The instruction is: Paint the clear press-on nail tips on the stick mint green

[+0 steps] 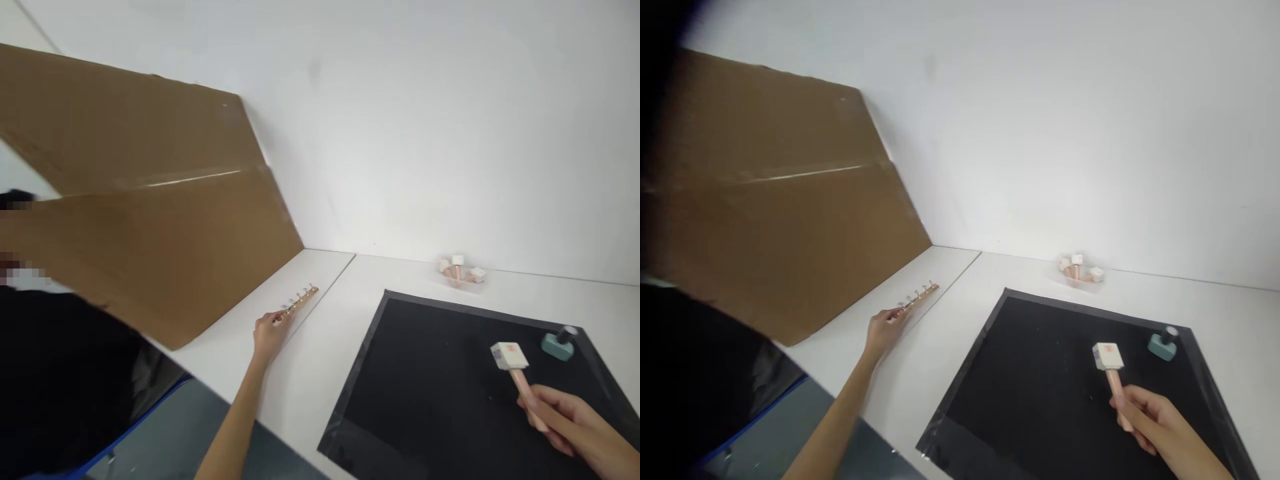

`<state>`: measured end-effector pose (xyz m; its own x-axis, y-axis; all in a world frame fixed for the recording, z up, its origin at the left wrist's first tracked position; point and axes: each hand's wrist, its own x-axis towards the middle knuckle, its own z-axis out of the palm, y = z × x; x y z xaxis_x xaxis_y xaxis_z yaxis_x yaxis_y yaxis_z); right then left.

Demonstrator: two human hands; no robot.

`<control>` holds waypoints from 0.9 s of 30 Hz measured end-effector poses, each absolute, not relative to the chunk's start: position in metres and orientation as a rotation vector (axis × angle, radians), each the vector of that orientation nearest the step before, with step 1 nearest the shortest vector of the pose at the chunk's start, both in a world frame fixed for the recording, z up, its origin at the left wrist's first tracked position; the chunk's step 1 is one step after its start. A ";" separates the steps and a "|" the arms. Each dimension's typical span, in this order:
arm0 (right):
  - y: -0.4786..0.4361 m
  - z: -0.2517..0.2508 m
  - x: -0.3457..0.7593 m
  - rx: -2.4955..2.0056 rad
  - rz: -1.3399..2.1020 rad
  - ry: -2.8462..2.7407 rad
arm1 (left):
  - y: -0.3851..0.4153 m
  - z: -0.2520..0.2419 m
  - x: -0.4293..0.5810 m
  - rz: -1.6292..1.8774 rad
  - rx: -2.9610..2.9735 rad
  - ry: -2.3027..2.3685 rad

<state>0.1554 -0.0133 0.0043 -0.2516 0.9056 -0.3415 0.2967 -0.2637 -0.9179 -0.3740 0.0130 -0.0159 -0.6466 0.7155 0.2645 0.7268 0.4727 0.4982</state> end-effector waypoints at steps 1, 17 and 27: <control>-0.013 0.010 0.155 -1.480 1.561 -1.464 | 0.016 -0.015 -0.362 -0.973 -1.407 -2.617; -0.003 0.025 0.184 -1.455 1.401 -1.321 | 0.011 -0.004 -0.044 -0.714 -3.305 -1.393; 0.003 0.028 0.202 -1.485 1.214 -1.394 | 0.017 -0.018 -0.039 -0.582 -3.366 -1.489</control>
